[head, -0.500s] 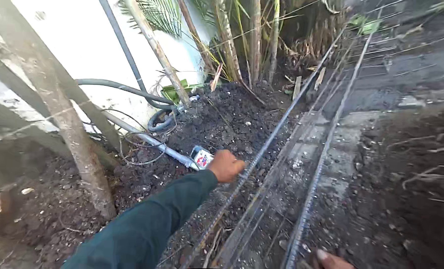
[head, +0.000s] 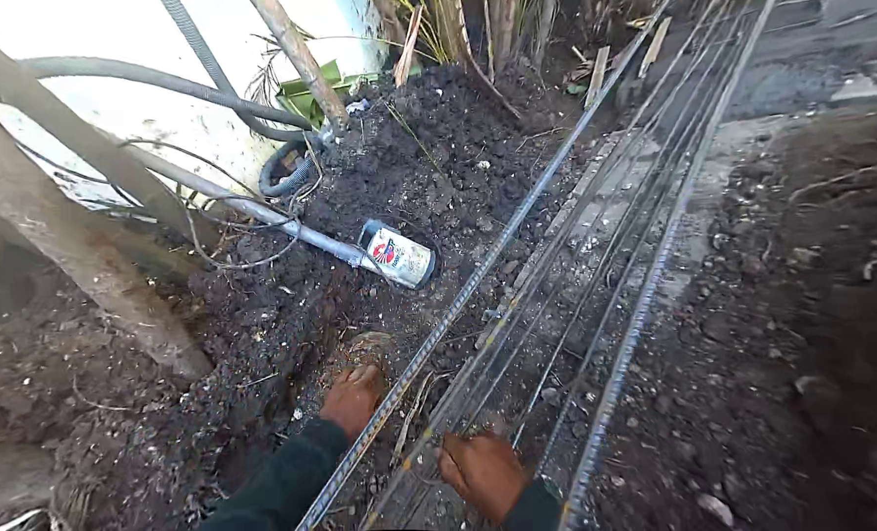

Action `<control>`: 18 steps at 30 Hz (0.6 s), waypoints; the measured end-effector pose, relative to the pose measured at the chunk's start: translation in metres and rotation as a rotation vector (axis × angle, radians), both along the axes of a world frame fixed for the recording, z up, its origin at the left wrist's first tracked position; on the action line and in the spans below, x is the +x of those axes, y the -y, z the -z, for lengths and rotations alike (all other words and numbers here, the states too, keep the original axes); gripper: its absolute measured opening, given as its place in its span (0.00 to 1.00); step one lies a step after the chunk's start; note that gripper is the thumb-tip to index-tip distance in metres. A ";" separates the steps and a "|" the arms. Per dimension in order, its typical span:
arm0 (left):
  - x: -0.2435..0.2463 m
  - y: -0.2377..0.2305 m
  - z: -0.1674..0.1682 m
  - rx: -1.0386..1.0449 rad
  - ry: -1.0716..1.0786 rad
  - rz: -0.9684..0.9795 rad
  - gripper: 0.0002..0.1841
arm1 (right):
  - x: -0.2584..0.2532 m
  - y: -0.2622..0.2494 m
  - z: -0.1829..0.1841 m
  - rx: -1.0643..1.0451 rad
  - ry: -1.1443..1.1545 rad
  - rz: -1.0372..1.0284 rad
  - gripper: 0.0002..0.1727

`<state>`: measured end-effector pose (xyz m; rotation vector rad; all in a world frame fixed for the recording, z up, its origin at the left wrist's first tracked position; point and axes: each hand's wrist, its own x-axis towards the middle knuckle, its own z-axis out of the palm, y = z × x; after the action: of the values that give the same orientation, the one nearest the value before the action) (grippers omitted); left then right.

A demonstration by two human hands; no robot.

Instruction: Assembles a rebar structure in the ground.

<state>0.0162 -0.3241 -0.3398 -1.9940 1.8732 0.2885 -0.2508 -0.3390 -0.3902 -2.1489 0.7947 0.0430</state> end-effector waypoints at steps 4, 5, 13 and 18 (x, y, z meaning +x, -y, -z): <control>-0.024 -0.009 0.025 0.184 -0.272 -0.720 0.33 | -0.026 -0.009 0.035 0.003 -0.015 0.012 0.32; -0.032 -0.013 0.029 0.241 -0.413 -0.836 0.25 | -0.037 -0.013 0.037 -0.006 0.015 0.054 0.30; -0.038 -0.047 0.039 0.175 -0.516 -0.675 0.23 | -0.079 -0.069 0.069 -0.076 0.282 0.543 0.17; -0.045 -0.056 0.049 0.334 -0.175 -0.563 0.32 | -0.070 -0.108 0.073 0.149 0.248 1.137 0.49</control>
<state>-0.0284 -0.2678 -0.3892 -2.2601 1.2022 0.8911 -0.3211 -0.2306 -0.4629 -1.2734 1.6615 -0.7044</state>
